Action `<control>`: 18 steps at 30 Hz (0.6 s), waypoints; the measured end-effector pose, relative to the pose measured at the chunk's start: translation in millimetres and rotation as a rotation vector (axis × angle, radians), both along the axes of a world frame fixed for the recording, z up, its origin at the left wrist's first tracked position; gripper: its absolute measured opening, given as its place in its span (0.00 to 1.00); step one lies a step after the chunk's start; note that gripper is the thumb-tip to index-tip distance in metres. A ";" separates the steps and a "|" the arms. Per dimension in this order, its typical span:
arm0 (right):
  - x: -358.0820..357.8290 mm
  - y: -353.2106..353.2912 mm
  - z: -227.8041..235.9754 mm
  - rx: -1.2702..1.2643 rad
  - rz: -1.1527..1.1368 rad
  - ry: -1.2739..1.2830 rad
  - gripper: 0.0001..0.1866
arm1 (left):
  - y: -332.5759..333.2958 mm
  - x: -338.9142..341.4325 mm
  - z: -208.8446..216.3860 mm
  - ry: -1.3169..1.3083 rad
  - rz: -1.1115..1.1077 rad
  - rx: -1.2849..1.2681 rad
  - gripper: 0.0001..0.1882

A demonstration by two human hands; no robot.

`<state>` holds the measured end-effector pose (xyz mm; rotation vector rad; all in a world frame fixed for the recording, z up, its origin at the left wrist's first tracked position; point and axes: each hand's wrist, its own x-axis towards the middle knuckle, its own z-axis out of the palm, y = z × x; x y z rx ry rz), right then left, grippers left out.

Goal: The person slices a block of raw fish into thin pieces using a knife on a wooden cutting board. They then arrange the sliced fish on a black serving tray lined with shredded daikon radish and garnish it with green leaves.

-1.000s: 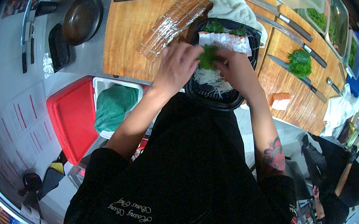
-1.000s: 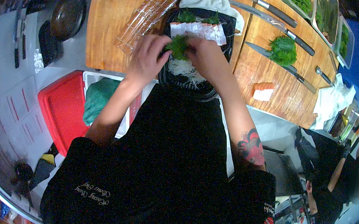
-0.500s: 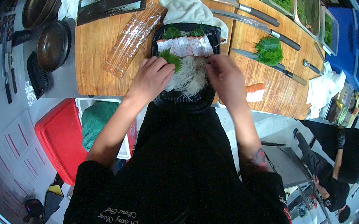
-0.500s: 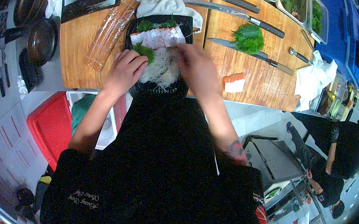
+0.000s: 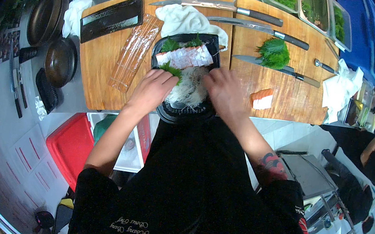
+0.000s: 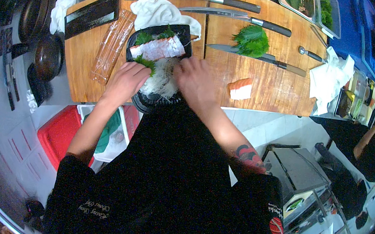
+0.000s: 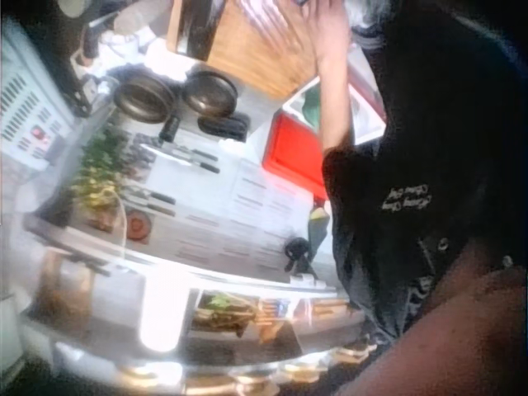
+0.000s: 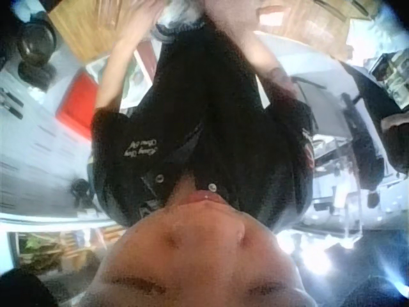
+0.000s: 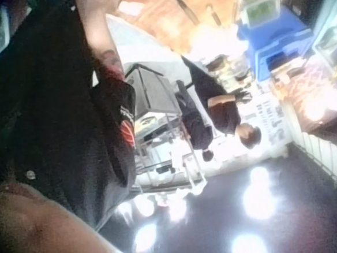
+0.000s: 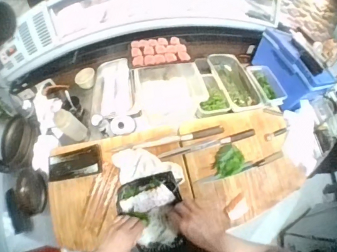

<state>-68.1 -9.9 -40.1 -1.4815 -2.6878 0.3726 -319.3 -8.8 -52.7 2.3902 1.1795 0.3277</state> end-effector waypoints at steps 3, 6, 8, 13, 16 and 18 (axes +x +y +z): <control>-4.4 -10.8 1.9 -0.030 0.065 -0.025 0.10 | 4.4 3.0 -0.6 -0.079 0.048 -0.027 0.10; 15.2 -4.6 9.9 -0.067 -0.043 0.207 0.09 | 5.5 7.8 2.6 -0.156 0.119 -0.059 0.09; 44.2 5.3 16.3 -0.070 -0.190 0.358 0.09 | 3.9 7.9 3.4 -0.186 0.164 -0.078 0.08; 160.9 44.9 20.9 -0.012 -0.674 0.462 0.07 | 0.1 15.9 20.6 -0.219 0.290 -0.113 0.08; 193.3 66.8 13.0 0.009 -0.611 0.426 0.06 | -1.7 22.9 43.3 -0.227 0.364 -0.168 0.09; 201.2 83.4 7.7 -0.012 -0.567 0.388 0.08 | -3.9 29.2 53.2 -0.233 0.375 -0.201 0.09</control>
